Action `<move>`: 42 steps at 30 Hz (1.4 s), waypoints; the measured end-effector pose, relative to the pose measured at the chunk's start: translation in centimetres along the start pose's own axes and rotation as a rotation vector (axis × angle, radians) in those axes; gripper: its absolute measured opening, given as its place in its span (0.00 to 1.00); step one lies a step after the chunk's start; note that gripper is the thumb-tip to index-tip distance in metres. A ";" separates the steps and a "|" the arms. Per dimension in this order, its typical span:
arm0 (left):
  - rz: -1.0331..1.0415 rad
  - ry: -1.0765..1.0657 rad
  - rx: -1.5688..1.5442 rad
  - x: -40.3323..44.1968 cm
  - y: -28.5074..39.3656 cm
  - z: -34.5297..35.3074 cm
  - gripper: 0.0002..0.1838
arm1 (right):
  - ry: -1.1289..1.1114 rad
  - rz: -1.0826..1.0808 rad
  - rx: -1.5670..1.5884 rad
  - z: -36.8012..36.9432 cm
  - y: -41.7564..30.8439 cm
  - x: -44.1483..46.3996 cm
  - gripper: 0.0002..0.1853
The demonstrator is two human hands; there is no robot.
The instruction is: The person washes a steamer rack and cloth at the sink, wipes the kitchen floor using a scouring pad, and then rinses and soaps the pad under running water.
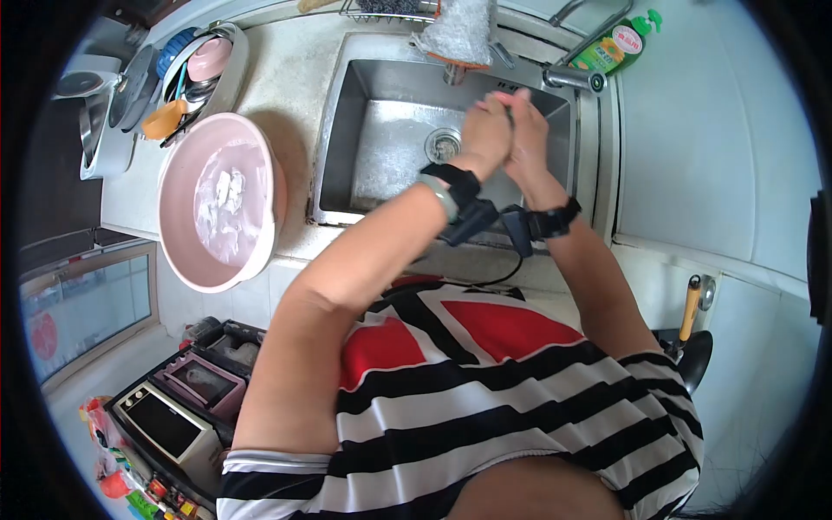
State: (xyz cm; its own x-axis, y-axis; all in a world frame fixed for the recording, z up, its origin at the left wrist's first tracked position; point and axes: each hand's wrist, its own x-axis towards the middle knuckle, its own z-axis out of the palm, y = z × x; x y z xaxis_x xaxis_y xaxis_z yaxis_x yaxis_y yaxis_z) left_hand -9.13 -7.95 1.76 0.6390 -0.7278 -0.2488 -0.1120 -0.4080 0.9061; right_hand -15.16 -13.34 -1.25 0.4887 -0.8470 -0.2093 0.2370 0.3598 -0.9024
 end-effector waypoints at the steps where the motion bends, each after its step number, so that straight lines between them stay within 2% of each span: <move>1: 0.057 0.005 -0.006 0.0 0.1 1.4 0.22 | 0.011 0.019 0.007 -0.9 -1.0 -0.4 0.26; 3: 0.112 0.025 -0.011 0.4 -0.2 4.0 0.23 | 0.007 0.034 0.037 -3.1 -1.7 -0.2 0.25; 5: 0.171 0.017 0.184 0.7 -0.6 6.0 0.17 | 0.006 0.058 0.069 -4.2 -2.1 -0.1 0.25; 8: 0.210 0.055 0.184 1.0 -0.8 7.8 0.15 | 0.031 0.052 -0.010 -5.4 -2.7 -0.2 0.26; 9: 0.251 0.034 0.187 0.9 -0.7 7.7 0.14 | 0.026 -0.163 -0.379 -6.3 -2.3 0.2 0.24; 10: 0.267 0.058 0.169 1.1 -0.8 8.1 0.13 | -0.033 -0.403 -0.887 -7.3 -2.1 0.8 0.20; 11: 0.278 0.090 0.160 1.5 -1.1 8.8 0.13 | 0.034 -0.697 -1.369 -8.3 -1.9 1.5 0.16; 13: 0.344 0.123 0.202 2.1 -2.1 10.1 0.12 | -0.041 -0.623 -1.238 -11.4 -0.3 3.9 0.14; 14: 0.309 0.144 0.207 2.3 -2.4 10.7 0.11 | -0.068 -0.580 -1.170 -12.6 0.3 5.0 0.13; 15: 0.270 0.166 0.212 2.3 -2.5 11.2 0.11 | -0.032 -0.426 -0.974 -12.1 0.3 5.0 0.14; 16: 0.323 0.216 0.236 2.1 -2.8 11.3 0.10 | 0.028 -0.291 -0.768 -11.6 0.2 4.9 0.16; 17: 0.382 0.258 0.260 2.0 -3.2 11.5 0.10 | 0.132 -0.046 -0.442 -10.5 -0.3 4.4 0.19; 19: 0.279 0.267 0.264 2.3 -3.9 12.2 0.10 | -0.133 -0.758 -1.349 -7.1 -2.1 1.3 0.21; 20: 0.259 0.289 0.272 2.3 -4.3 12.0 0.10 | -0.164 -0.758 -1.337 -6.3 -2.1 0.9 0.21; 22: 0.221 0.262 0.181 2.1 -4.6 11.7 0.11 | 0.074 -0.037 -0.555 -5.5 -2.0 0.5 0.21; 23: 0.212 0.273 0.178 2.0 -4.7 11.5 0.11 | -0.053 -0.264 -0.767 -9.4 0.4 3.1 0.24; 27: 0.195 0.280 0.130 1.2 -5.0 10.7 0.12 | -0.001 -0.245 -0.861 -8.5 0.9 2.6 0.24; 29: 0.210 0.299 0.073 0.5 -5.1 10.5 0.12 | -0.155 -0.532 -1.340 -7.8 -0.1 1.0 0.24; 30: 0.161 0.210 -0.019 0.0 -5.0 10.2 0.12 | -0.164 -0.546 -1.338 -8.4 0.1 0.7 0.24; 31: 0.114 0.124 -0.111 -0.5 -5.0 9.4 0.13 | -0.167 -0.450 -1.167 -9.6 0.7 0.9 0.22; 32: 0.124 0.138 -0.114 -1.3 -5.0 8.5 0.13 | -0.200 -0.128 -0.765 -8.8 0.1 -0.4 0.21; 33: 0.142 -0.006 -0.175 -2.3 -5.0 7.4 0.17 | -0.112 0.157 -0.361 -8.0 -0.5 -1.7 0.20; 34: 0.162 -0.150 -0.233 -3.3 -5.2 5.9 0.23 | -0.125 0.145 -0.362 -7.0 -1.1 -3.2 0.20; 35: 0.174 -0.141 -0.233 -5.6 -4.3 2.5 0.23 | -0.161 0.205 -0.340 -6.3 -1.5 -4.7 0.24; 37: -0.231 -0.490 -0.517 -11.0 -1.7 -5.6 0.37 | -0.216 0.248 -0.317 -3.1 -2.6 -8.4 0.27; 38: -0.071 -0.654 -0.568 -11.3 -4.2 -6.6 0.48 | -0.233 0.319 -0.341 -0.7 -3.5 -11.3 0.31; 40: 0.086 -0.758 -0.637 -13.9 -6.5 -11.5 0.42 | -0.264 0.378 -0.370 2.5 -2.8 -14.5 0.34; 42: 0.156 -0.813 -0.610 -17.6 -8.7 -18.5 0.38 | -0.428 0.269 -0.642 4.7 -1.2 -17.0 0.34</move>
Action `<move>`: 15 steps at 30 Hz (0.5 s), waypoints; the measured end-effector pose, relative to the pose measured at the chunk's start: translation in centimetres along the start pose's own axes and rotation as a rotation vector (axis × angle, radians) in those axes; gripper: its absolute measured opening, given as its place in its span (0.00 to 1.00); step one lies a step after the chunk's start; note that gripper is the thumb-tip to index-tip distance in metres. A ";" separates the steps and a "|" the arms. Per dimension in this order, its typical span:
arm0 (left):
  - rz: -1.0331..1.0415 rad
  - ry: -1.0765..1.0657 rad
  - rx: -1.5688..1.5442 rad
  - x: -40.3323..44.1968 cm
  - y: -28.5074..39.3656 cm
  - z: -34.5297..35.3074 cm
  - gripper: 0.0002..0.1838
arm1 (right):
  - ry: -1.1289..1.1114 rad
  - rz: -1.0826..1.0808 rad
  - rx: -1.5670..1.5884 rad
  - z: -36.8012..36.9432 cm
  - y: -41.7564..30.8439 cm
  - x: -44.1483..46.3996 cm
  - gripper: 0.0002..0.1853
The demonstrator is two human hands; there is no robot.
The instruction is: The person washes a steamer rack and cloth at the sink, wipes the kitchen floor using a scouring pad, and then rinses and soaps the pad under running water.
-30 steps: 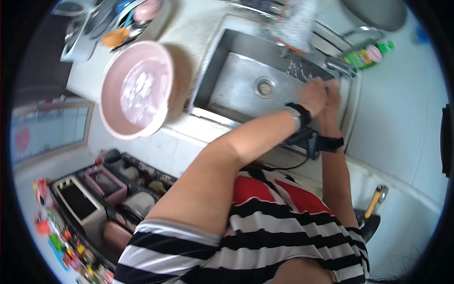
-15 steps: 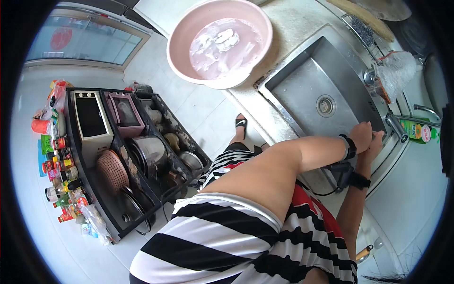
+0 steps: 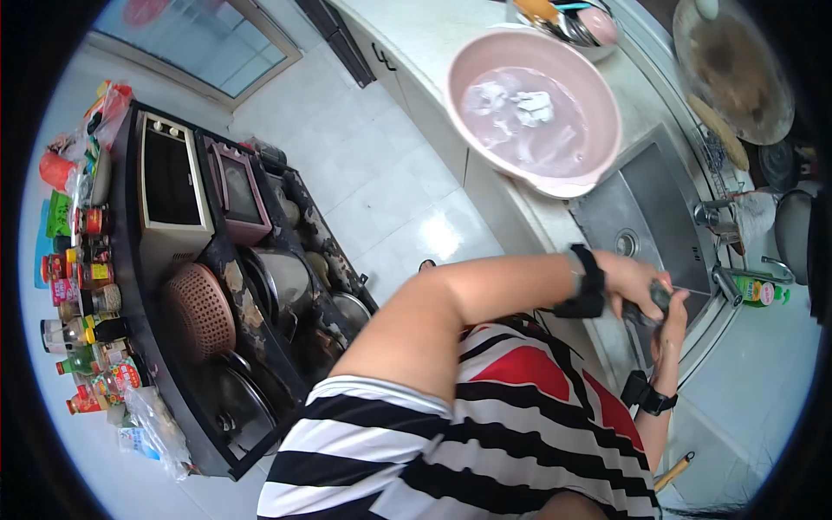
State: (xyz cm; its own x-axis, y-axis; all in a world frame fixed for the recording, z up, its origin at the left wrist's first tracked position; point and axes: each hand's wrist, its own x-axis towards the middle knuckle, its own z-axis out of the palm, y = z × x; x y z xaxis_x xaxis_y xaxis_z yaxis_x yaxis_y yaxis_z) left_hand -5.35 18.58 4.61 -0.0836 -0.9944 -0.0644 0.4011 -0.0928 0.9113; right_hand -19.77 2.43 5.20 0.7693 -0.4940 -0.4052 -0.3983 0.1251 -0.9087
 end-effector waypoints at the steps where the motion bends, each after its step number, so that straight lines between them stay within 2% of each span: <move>1: -0.008 0.148 0.053 -4.3 0.6 -0.6 0.33 | -0.057 -0.134 -0.170 3.0 -0.8 -0.3 0.33; 2: -0.020 0.295 0.105 -8.5 1.1 -1.1 0.29 | 0.005 -0.065 -0.084 7.3 -2.9 -1.9 0.32; 4: -0.040 0.540 0.004 -16.1 0.9 -2.8 0.23 | -0.113 -0.139 -0.010 12.1 -3.0 -1.2 0.27; 6: -0.110 0.787 0.159 -23.5 0.7 -4.0 0.16 | -0.201 -0.100 0.162 19.7 -4.0 -1.5 0.23; 8: -0.028 1.063 0.381 -29.5 -1.9 -5.2 0.13 | -0.274 -0.157 0.225 27.1 -2.9 -0.7 0.20; 9: -0.001 1.215 0.371 -32.3 -3.1 -5.5 0.12 | -0.305 -0.159 0.197 30.3 -2.3 0.2 0.17; 10: 0.027 1.368 0.354 -34.9 -4.1 -5.7 0.11 | -0.336 -0.157 0.167 33.3 -1.9 1.0 0.15; 12: -0.033 1.555 0.535 -40.1 -4.9 -6.2 0.10 | -0.564 -0.294 -0.096 39.1 -2.4 1.8 0.14; 14: -0.088 1.696 0.446 -44.3 -4.7 -6.3 0.09 | -0.722 -0.401 -0.346 44.9 -4.1 0.6 0.15; 15: -0.081 1.700 0.443 -46.3 -5.3 -6.8 0.09 | -0.838 -0.441 -0.568 47.0 -4.4 0.8 0.16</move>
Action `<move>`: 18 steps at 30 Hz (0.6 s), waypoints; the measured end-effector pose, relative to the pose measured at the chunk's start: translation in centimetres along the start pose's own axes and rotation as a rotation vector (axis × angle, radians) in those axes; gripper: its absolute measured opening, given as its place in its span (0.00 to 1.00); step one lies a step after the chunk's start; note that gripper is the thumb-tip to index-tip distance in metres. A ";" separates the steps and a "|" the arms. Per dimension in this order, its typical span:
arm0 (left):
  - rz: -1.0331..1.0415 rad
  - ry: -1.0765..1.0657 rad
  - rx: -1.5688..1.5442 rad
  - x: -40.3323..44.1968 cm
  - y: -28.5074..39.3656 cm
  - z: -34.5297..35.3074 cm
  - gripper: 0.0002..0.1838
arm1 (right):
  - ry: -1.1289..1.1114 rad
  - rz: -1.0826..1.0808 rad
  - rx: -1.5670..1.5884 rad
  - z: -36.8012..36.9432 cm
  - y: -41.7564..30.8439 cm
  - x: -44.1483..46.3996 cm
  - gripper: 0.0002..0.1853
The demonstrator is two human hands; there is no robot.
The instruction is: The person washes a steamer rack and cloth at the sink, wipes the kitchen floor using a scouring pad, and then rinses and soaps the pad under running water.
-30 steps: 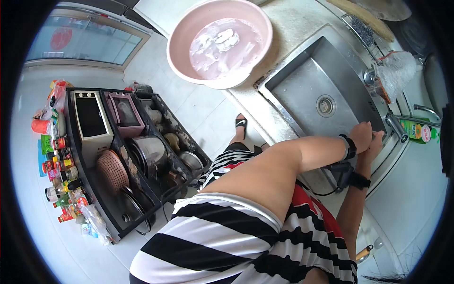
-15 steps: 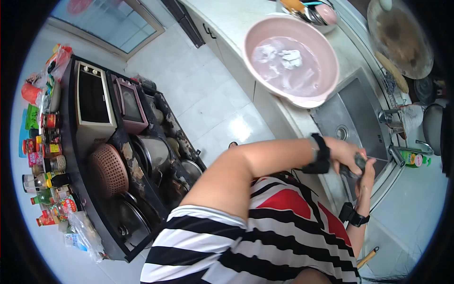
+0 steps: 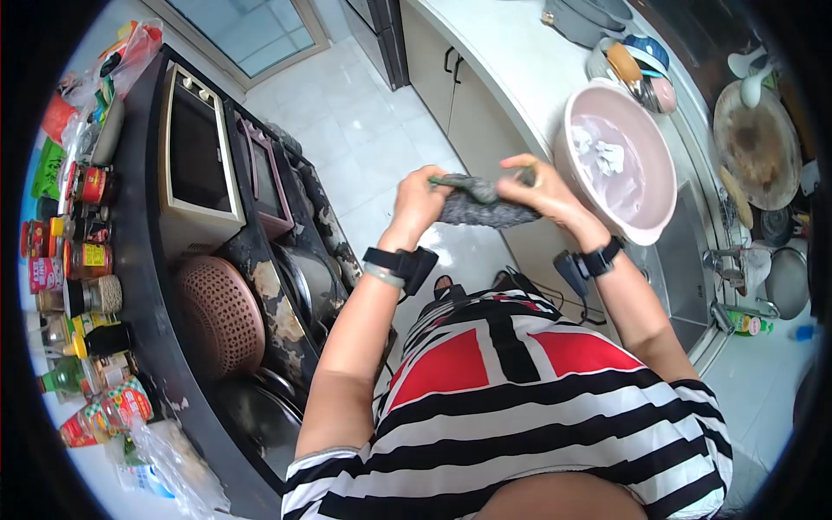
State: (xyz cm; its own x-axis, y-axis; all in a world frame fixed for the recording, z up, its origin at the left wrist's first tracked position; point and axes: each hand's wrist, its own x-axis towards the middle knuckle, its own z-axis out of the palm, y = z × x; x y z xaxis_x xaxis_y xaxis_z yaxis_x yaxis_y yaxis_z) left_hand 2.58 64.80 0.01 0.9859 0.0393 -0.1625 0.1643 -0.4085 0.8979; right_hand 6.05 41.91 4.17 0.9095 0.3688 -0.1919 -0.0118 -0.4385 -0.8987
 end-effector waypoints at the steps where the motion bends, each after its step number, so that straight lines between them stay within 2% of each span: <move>1: 0.035 0.071 0.056 0.7 -1.8 -1.3 0.10 | -0.157 0.009 -0.191 0.5 -0.4 1.8 0.18; 2: 0.068 0.140 0.114 1.3 -3.4 -2.3 0.11 | -0.305 0.012 -0.108 1.3 0.6 4.1 0.18; 3: 0.064 0.143 0.113 2.0 -4.4 -3.1 0.11 | -0.310 0.012 -0.109 1.9 0.0 5.8 0.18; 5: -0.107 0.185 0.173 3.3 -6.1 -4.9 0.11 | -0.301 -0.007 -0.242 3.4 -1.1 9.4 0.15; 6: -0.063 0.191 0.142 4.2 -7.0 -5.8 0.11 | -0.257 -0.154 -0.284 4.5 -0.3 11.7 0.15; 7: -0.070 0.197 0.157 5.2 -7.7 -6.5 0.11 | -0.263 -0.161 -0.270 5.3 -0.3 13.5 0.15; 9: -0.201 0.349 -0.054 7.8 -8.0 -8.2 0.11 | -0.218 -0.108 -0.155 7.4 -2.0 17.7 0.17; 11: -0.228 0.383 -0.014 11.4 -9.0 -10.1 0.10 | -0.278 -0.088 -0.123 9.4 -2.3 23.1 0.21; 13: -0.421 0.606 0.209 15.9 -11.2 -10.8 0.18 | -0.369 0.005 0.344 11.3 -3.6 27.5 0.23; 14: -0.681 0.589 -0.008 18.1 -10.2 -11.1 0.27 | -0.485 0.159 0.595 11.9 -4.4 29.6 0.24; 15: -0.600 0.515 -0.520 20.0 -10.9 -11.1 0.27 | -0.503 0.170 0.608 12.6 -5.4 31.3 0.24; 16: -0.598 0.438 -1.014 21.9 -11.5 -11.2 0.27 | -0.590 0.328 0.842 13.2 -6.5 32.8 0.25; 17: -0.640 0.218 -1.400 23.7 -8.3 -12.6 0.26 | -0.670 0.485 1.070 13.8 -7.7 34.5 0.25; 18: -0.639 0.232 -1.398 25.6 -7.8 -13.4 0.26 | -0.582 0.500 1.117 15.6 -7.7 36.3 0.25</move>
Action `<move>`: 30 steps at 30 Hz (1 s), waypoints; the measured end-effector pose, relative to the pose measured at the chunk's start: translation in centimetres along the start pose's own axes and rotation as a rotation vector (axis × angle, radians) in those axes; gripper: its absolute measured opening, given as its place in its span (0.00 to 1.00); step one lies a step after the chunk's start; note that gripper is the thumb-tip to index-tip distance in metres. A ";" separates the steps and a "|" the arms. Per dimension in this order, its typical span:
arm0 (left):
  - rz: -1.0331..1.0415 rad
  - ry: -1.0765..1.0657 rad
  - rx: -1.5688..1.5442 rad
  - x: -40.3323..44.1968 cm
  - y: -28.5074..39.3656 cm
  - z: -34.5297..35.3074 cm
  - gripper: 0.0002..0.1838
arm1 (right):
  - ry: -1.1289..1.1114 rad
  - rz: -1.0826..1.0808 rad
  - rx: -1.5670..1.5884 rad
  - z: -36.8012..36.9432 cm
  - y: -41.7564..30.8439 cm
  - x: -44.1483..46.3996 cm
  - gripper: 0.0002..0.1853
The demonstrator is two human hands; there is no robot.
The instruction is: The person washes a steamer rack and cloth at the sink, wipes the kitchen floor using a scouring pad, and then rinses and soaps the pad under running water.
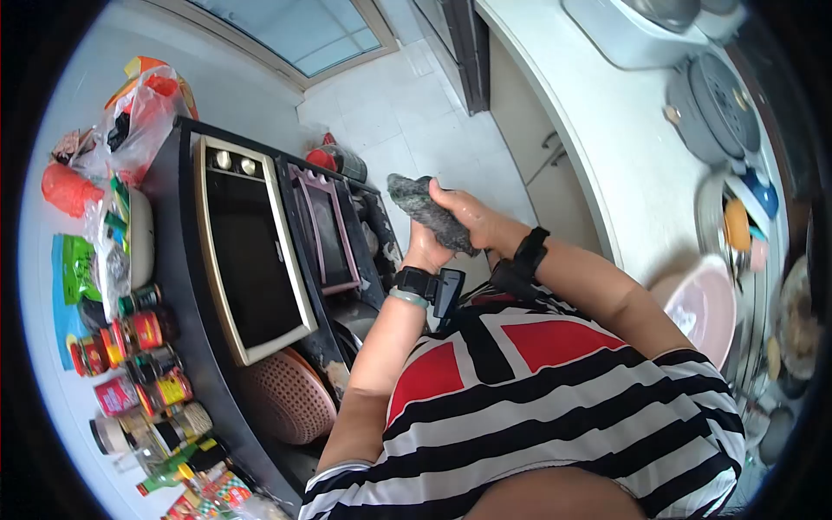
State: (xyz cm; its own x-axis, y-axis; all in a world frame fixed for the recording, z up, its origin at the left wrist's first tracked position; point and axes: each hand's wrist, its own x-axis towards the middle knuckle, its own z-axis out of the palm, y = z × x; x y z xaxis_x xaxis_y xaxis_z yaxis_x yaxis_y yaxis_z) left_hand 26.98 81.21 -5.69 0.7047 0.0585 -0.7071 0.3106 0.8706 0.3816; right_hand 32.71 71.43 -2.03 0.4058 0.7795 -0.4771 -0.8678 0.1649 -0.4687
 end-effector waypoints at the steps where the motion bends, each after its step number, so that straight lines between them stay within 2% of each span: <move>1: -0.016 -0.047 -0.062 1.1 1.0 0.8 0.24 | -0.005 0.015 0.002 -1.1 -0.2 2.8 0.25; 3: 0.006 -0.124 -0.175 3.0 2.3 1.9 0.22 | 0.161 -0.194 -0.368 -3.2 -0.7 7.8 0.26; 4: 0.071 -0.074 -0.148 4.3 2.8 2.6 0.22 | 0.209 -0.354 -0.685 -4.2 -1.4 9.5 0.27; 5: 0.136 -0.027 -0.121 5.3 3.6 3.7 0.22 | 0.269 -0.389 -0.996 -4.1 -3.4 10.6 0.27; 6: 0.118 0.120 -0.064 4.9 5.3 6.5 0.21 | 0.349 -0.456 -0.959 -3.9 -4.1 12.1 0.31; 7: 0.117 0.127 -0.088 6.4 6.0 6.6 0.21 | 0.426 -0.526 -0.922 -3.8 -4.8 13.7 0.34; 9: 0.098 0.084 -0.126 8.7 8.5 7.5 0.21 | 0.410 -0.476 -0.797 -5.0 -5.9 17.8 0.37; 10: 0.196 0.055 -0.129 9.2 10.0 8.4 0.21 | 0.321 -0.292 -0.648 -5.8 -6.8 19.4 0.38; 11: 0.203 0.058 -0.150 11.3 11.4 7.6 0.21 | 0.312 -0.281 -0.665 -4.9 -8.4 20.3 0.38; 13: 0.090 0.103 -0.133 16.2 14.3 4.4 0.20 | 0.055 0.163 -0.006 -1.5 -12.2 21.1 0.37; 14: 0.131 0.114 -0.114 17.8 16.2 3.5 0.19 | 0.096 0.120 -0.143 -0.8 -13.2 22.7 0.30; 15: 0.068 0.123 -0.060 18.6 19.0 3.8 0.21 | 0.099 0.117 -0.166 -0.6 -14.2 24.6 0.30; 17: 0.063 -0.041 -0.102 22.9 22.8 2.3 0.26 | 0.134 0.097 -0.496 -0.5 -16.2 28.2 0.23; 18: 0.057 -0.055 -0.119 23.9 24.7 2.3 0.26 | 0.185 0.081 -0.410 -0.2 -17.5 30.2 0.19; 20: 0.092 -0.024 -0.186 24.9 29.0 2.9 0.36 | 0.192 0.063 -0.467 0.6 -20.5 34.8 0.19; 21: 0.077 -0.020 -0.196 25.3 31.1 3.3 0.36 | 0.192 0.044 -0.495 1.0 -21.7 36.9 0.18; 23: 0.197 0.234 0.059 26.9 35.2 3.4 0.45 | 0.206 0.103 -0.397 2.3 -24.7 41.0 0.16; 24: 0.185 0.235 0.060 28.7 36.3 0.8 0.45 | 0.172 0.129 -0.409 2.2 -25.8 43.5 0.16; 25: 0.355 0.117 0.356 31.4 36.6 -3.4 0.47 | 0.140 0.154 -0.420 2.0 -26.9 45.9 0.17; 28: 0.313 0.166 0.372 31.0 41.8 -2.8 0.49 | 0.140 0.089 -0.369 2.6 -30.2 52.4 0.16; 29: 0.167 0.223 0.234 31.4 43.9 -2.6 0.49 | 0.209 0.046 -0.378 2.8 -31.5 54.4 0.17; 30: 0.154 0.225 0.231 32.7 44.5 -2.1 0.49 | 0.219 0.053 -0.374 2.2 -32.5 55.5 0.17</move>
